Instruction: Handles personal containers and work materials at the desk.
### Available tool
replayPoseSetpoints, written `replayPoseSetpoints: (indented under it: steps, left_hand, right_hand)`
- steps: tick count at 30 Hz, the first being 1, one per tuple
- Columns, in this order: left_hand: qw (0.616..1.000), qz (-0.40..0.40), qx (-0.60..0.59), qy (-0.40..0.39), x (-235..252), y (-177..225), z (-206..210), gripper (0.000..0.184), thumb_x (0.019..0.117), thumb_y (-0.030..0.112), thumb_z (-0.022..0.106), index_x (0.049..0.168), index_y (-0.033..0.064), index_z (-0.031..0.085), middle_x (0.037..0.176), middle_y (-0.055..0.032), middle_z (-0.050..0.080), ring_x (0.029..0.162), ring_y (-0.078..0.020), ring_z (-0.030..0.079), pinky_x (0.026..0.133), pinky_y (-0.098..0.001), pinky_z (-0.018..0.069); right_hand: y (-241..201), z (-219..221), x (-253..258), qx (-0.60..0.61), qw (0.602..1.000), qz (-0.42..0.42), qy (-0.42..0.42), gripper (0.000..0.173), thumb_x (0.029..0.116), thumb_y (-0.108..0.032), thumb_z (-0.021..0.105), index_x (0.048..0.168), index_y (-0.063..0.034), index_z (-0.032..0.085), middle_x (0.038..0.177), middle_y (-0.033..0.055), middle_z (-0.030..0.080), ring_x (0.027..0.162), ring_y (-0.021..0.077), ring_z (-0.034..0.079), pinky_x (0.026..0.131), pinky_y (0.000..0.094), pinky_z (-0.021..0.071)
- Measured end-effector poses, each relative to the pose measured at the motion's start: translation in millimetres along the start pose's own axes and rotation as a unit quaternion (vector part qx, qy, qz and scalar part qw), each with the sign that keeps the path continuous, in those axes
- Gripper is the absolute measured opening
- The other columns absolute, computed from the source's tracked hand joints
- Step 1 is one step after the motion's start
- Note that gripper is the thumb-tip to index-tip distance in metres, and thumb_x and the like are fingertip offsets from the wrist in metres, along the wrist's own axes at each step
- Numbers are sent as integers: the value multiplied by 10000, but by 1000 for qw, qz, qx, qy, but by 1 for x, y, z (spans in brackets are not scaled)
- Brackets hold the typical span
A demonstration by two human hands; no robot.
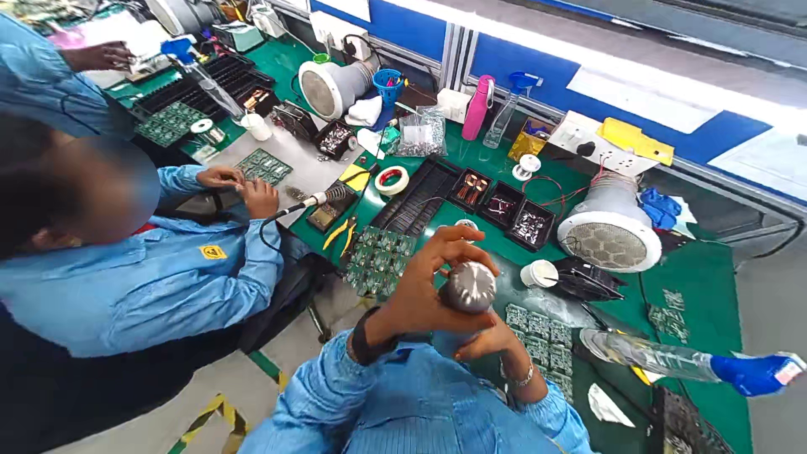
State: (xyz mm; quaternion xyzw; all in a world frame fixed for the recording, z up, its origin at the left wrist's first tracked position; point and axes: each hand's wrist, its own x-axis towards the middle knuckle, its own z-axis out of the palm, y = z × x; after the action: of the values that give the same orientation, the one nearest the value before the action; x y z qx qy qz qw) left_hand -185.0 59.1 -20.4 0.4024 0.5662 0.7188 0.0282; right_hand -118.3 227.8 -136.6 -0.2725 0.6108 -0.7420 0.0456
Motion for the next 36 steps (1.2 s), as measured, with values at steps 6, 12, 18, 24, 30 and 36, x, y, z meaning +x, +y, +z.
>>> replayPoseSetpoints:
  steps: [6, 12, 18, 24, 30, 36]
  left_hand:
    - [985, -34, 29, -167, -40, 4, 11, 385, 829, 308, 790, 997, -18, 676, 879, -77, 715, 955, -89, 640, 1057, -296, 379]
    - [987, -76, 138, -26, -105, 5, 37, 245, 892, 357, 711, 937, 122, 658, 922, -1, 709, 1139, -67, 622, 1239, -428, 157]
    - [965, -126, 180, 140, -126, 7, 52, 203, 834, 328, 739, 925, 157, 677, 994, 40, 737, 1192, -25, 611, 1237, -455, 172]
    - [897, -143, 208, 363, -125, -7, 63, 169, 776, 113, 730, 917, 51, 663, 898, 34, 725, 913, -6, 680, 941, -246, 530]
    - [876, -184, 168, 413, -132, -12, 66, 566, 818, 190, 776, 1245, -83, 524, 1188, -83, 700, 1107, -53, 654, 977, -225, 525]
    - [912, -161, 208, 315, -146, -3, 46, 541, 919, 71, 638, 1374, -177, 481, 1359, -229, 613, 1264, -116, 600, 1101, -258, 450]
  right_hand:
    - [2, 28, -41, -2, 999, 37, -40, 623, 704, -232, 896, 1210, 13, 629, 1128, -74, 730, 1092, -100, 622, 981, 149, 507]
    - [11, 42, -69, -34, 989, 130, -60, 887, 615, -183, 914, 1344, 126, 514, 1190, 112, 701, 1116, -6, 638, 1001, 182, 490]
    - [12, 38, -64, -62, 977, 181, -96, 968, 590, -167, 924, 1392, 103, 453, 1196, 173, 685, 1102, 89, 665, 997, 259, 514]
    - [22, 55, -63, -200, 960, 195, -5, 964, 633, -332, 916, 1383, 87, 480, 1077, 185, 728, 976, 242, 725, 865, 434, 579]
    - [44, 45, -51, -340, 925, 154, 76, 907, 642, -358, 904, 1359, 61, 540, 1088, 202, 732, 961, 366, 727, 793, 570, 573]
    - [51, 42, -46, -322, 929, 153, 101, 938, 657, -393, 894, 1380, 69, 514, 1085, 189, 736, 965, 310, 731, 831, 519, 580]
